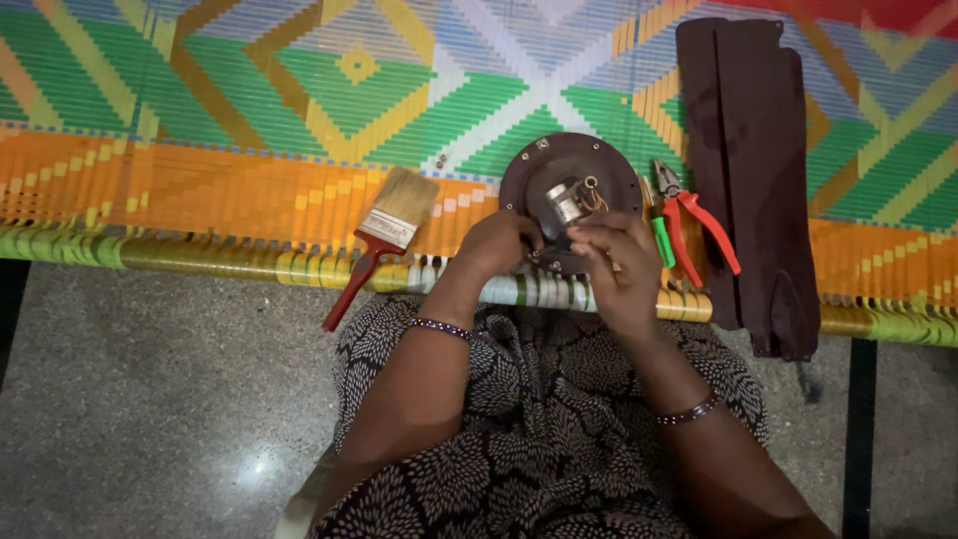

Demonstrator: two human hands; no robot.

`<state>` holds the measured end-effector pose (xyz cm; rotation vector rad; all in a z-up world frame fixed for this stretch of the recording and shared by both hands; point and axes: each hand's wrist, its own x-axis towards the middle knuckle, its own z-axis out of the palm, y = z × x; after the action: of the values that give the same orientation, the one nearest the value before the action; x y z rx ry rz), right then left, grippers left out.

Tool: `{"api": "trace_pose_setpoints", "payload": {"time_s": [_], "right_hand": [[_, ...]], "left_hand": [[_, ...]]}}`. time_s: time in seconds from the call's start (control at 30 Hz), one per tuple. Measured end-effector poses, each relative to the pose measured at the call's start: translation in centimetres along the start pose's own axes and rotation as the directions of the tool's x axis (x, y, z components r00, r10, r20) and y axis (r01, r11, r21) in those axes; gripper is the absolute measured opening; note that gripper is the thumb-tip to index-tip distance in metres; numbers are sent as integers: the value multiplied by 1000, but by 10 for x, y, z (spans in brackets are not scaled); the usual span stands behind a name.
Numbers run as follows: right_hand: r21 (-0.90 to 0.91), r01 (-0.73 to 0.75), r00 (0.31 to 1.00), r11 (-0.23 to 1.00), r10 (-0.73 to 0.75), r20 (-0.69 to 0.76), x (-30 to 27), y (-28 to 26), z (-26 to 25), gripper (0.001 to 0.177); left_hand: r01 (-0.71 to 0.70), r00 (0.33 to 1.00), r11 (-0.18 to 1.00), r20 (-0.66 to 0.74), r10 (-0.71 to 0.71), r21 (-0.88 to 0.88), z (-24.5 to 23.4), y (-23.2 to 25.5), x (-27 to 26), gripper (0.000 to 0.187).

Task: The person uses a screwdriver to loosen and remove screws from a circular metal electrical fixture base. They repeatedly insert the screwdriver, turn it, and remove the screws, placing them on the mat. The person also uses pliers to adjust a small metal component on the fixture.

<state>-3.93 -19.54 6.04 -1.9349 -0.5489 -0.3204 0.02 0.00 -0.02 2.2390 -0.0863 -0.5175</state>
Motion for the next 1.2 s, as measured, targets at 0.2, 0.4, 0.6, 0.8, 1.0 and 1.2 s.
{"api": "trace_pose_setpoints", "payload": {"time_s": [0.2,0.4,0.6,0.8,1.0,1.2], "right_hand": [[-95,148,989,984,-146,26,9,-6,-8,32],[-65,77,997,995,-76,17,1,-1,3,28],[74,35,983,997,-48,175,5,5,-7,46],[256,-21,978,966,-33,206,7,12,-14,25],[563,-94,988,821,148,-51,10,24,-31,20],[681,-134,906,719,367,-209,16,46,-45,23]], "left_hand": [[124,990,992,72,-123,-8,0,1,2,26],[93,995,995,49,-92,-22,3,-4,3,22],[-44,979,997,-196,55,61,14,-5,-5,39],[-36,985,984,-163,64,172,16,1,-14,25],[-45,978,962,-182,97,271,19,9,-14,14],[-54,956,939,-252,147,340,29,16,-20,24]]}}
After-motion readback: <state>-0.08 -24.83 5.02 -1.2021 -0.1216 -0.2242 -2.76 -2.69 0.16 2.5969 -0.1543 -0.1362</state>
